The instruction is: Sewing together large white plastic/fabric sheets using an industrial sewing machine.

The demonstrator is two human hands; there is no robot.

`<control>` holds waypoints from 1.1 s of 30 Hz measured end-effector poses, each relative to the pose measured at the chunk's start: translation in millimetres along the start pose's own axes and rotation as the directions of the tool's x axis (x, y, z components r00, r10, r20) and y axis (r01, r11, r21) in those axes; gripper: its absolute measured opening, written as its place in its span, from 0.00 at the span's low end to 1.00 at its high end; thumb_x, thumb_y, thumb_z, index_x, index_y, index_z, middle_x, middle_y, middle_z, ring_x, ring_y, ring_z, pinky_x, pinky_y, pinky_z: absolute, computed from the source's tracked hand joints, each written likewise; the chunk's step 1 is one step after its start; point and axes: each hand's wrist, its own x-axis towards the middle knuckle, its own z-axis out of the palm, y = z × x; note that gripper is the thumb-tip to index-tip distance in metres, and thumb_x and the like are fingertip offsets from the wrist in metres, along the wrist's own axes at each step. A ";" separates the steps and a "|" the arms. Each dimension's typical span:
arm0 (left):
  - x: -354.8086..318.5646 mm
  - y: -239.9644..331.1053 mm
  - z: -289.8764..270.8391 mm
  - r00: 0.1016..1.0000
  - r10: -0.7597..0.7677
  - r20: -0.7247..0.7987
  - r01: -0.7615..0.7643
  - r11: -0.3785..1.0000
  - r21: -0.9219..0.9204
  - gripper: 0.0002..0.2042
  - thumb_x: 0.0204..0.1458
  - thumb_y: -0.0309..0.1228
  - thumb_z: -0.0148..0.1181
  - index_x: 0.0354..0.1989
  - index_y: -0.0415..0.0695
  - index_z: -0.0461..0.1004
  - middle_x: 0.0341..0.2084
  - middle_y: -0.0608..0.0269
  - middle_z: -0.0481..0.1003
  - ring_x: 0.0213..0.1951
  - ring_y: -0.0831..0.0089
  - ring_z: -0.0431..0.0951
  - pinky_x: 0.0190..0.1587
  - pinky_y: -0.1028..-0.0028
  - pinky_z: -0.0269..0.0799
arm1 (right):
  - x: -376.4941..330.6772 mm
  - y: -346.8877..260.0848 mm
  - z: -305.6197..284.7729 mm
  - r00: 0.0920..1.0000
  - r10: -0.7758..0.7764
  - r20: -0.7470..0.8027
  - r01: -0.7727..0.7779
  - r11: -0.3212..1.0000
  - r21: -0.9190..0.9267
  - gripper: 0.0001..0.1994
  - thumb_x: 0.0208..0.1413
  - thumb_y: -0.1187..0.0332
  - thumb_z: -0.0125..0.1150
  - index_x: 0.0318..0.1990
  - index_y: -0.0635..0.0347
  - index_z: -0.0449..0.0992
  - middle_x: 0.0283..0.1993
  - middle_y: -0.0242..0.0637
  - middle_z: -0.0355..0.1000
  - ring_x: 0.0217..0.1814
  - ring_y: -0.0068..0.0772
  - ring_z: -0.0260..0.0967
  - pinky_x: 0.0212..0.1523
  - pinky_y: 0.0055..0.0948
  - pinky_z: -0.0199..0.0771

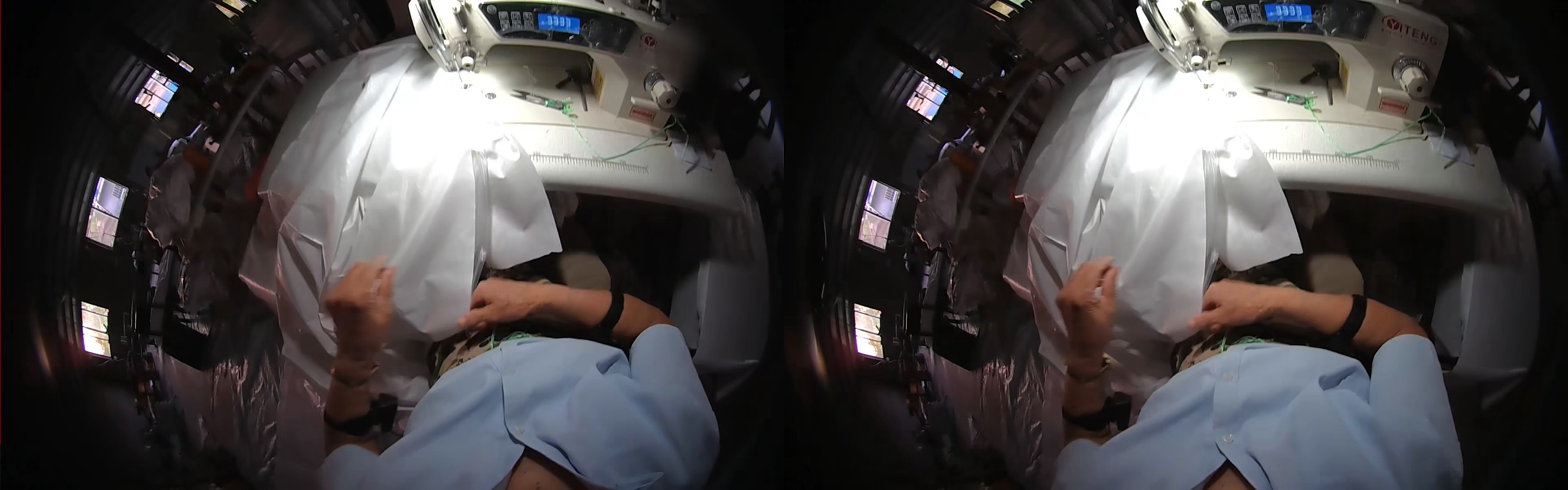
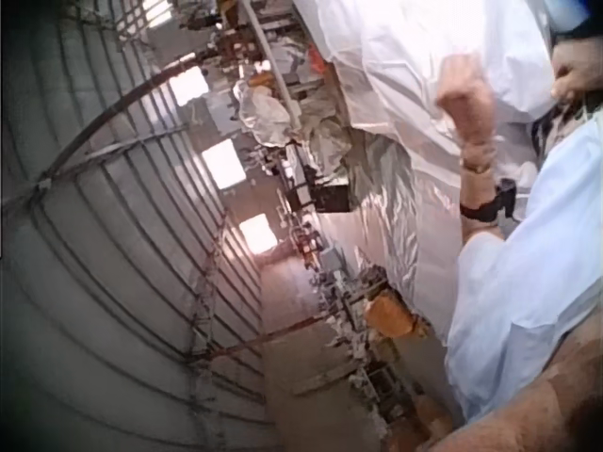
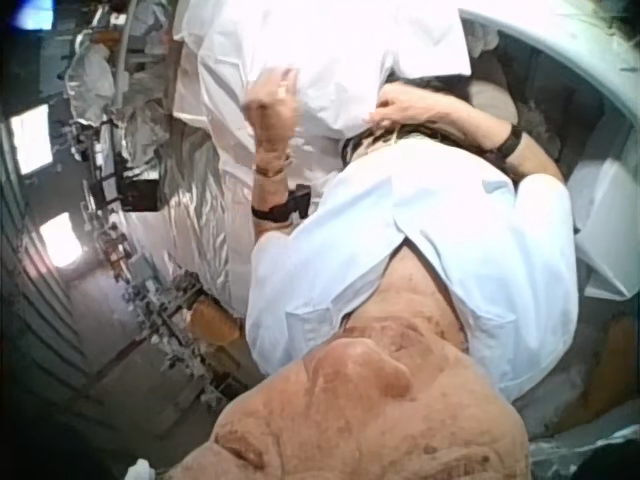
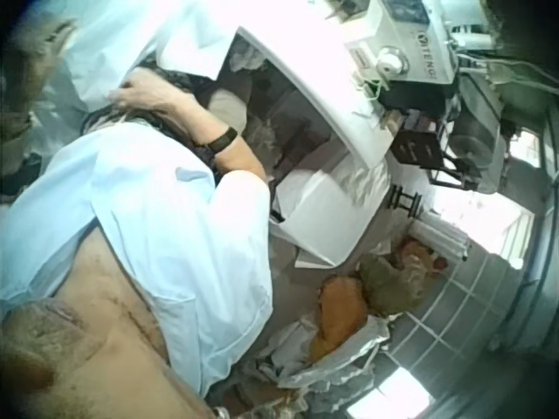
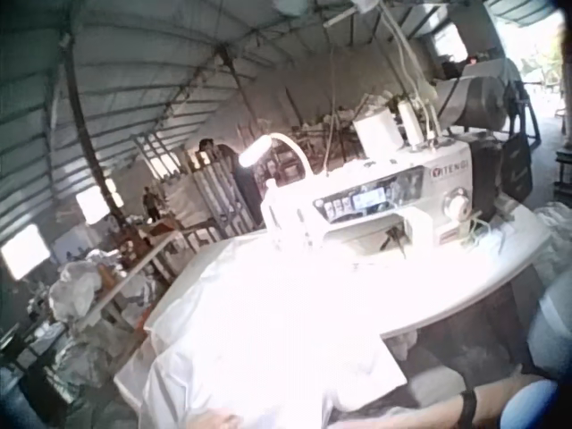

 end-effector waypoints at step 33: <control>-27.6 27.0 43.1 0.861 -0.338 0.380 0.508 0.565 -0.650 0.06 0.60 0.26 0.54 0.34 0.36 0.73 0.16 0.71 0.66 0.18 0.80 0.64 0.22 0.78 0.60 | -7.3 -0.2 9.5 0.591 0.078 -0.803 0.383 0.849 0.364 0.13 0.59 0.61 0.63 0.34 0.63 0.72 0.28 0.31 0.69 0.31 0.22 0.65 0.34 0.25 0.69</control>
